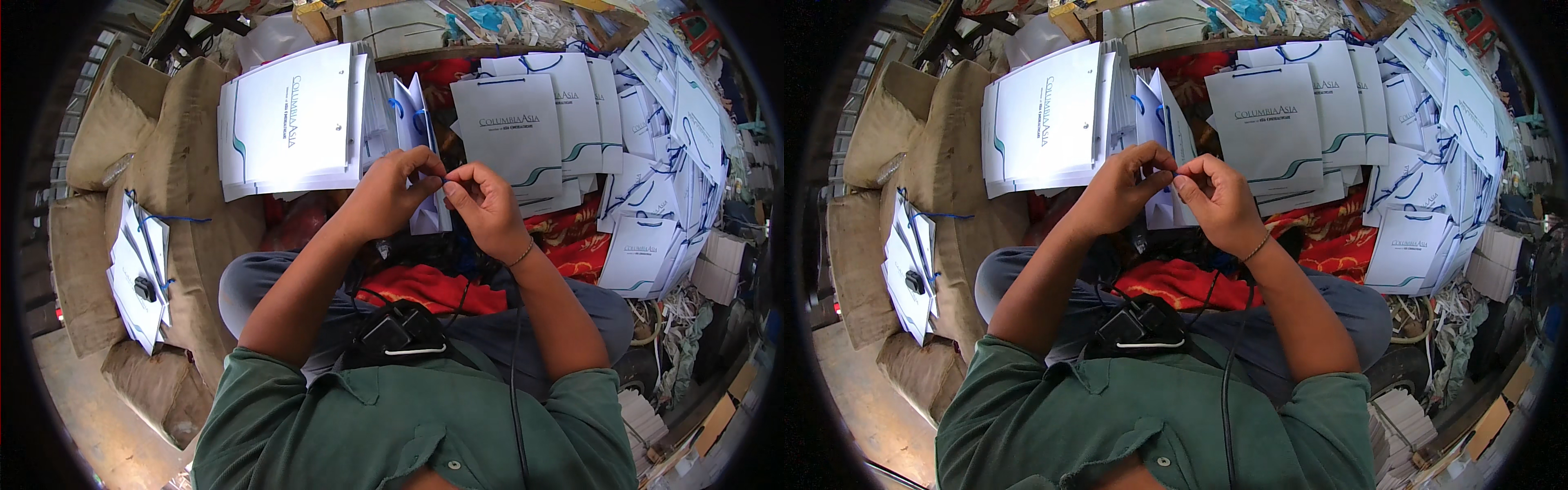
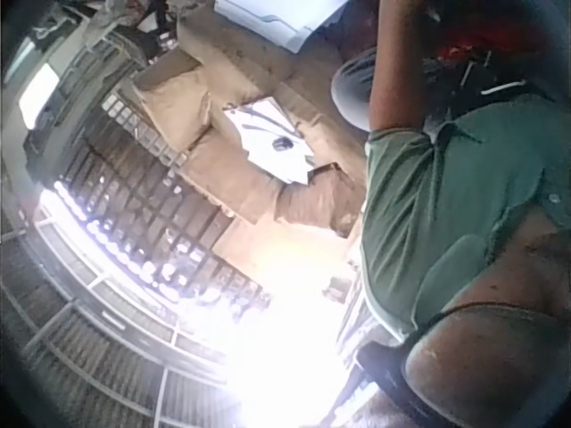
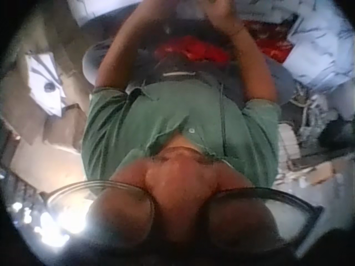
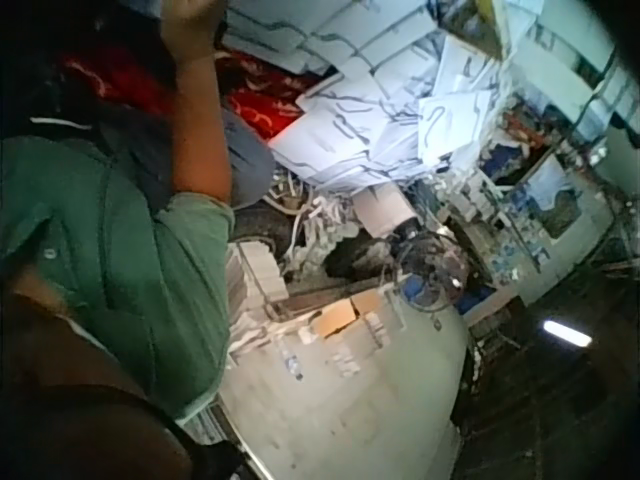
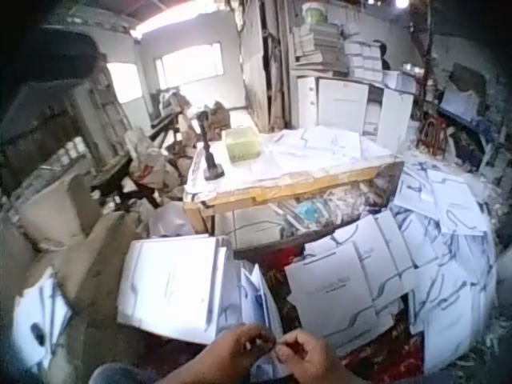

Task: The person assembles paper gift bags by threading cord handles through the holes and securing them by hand.

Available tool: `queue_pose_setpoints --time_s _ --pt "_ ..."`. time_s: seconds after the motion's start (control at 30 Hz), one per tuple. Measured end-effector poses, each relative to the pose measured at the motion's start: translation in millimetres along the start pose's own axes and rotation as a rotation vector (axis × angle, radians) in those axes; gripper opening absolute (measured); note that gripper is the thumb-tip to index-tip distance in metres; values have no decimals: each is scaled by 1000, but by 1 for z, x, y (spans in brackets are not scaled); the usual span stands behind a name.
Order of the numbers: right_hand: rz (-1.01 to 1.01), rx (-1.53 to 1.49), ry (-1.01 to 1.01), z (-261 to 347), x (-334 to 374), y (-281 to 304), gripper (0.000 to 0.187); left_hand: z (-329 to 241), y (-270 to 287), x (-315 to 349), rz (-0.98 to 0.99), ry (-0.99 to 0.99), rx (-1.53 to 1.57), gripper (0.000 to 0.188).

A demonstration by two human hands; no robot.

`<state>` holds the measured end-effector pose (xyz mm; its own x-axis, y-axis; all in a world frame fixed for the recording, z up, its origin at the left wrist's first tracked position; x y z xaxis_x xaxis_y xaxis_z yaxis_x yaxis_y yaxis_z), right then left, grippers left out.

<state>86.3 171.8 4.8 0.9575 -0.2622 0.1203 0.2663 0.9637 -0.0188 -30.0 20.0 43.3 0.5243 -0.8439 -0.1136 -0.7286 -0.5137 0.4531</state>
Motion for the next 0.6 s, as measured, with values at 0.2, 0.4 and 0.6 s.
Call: queue_pose_setpoints --time_s 0.2,0.4,0.6 --pt "38 -56 -15 9 -1 2 12 -9 0 1 5 -59 -81 12" --pt "39 -46 -32 7 -1 5 12 -10 -1 1 19 -86 -73 13" --pt "-123 483 246 37 2 1 11 -3 -9 3 -18 -22 -95 15"
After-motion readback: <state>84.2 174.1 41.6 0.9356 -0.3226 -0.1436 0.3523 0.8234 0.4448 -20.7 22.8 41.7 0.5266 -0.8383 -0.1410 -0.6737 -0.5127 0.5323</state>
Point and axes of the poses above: each hand's wrist, its own x-axis away from the middle knuckle, its own y-axis out of the back of the hand, z = x × y, the point moved 4 cm from there along -x, towards the middle knuckle, and after that the axes turned 6 degrees about -y, right-handed, at the moved point
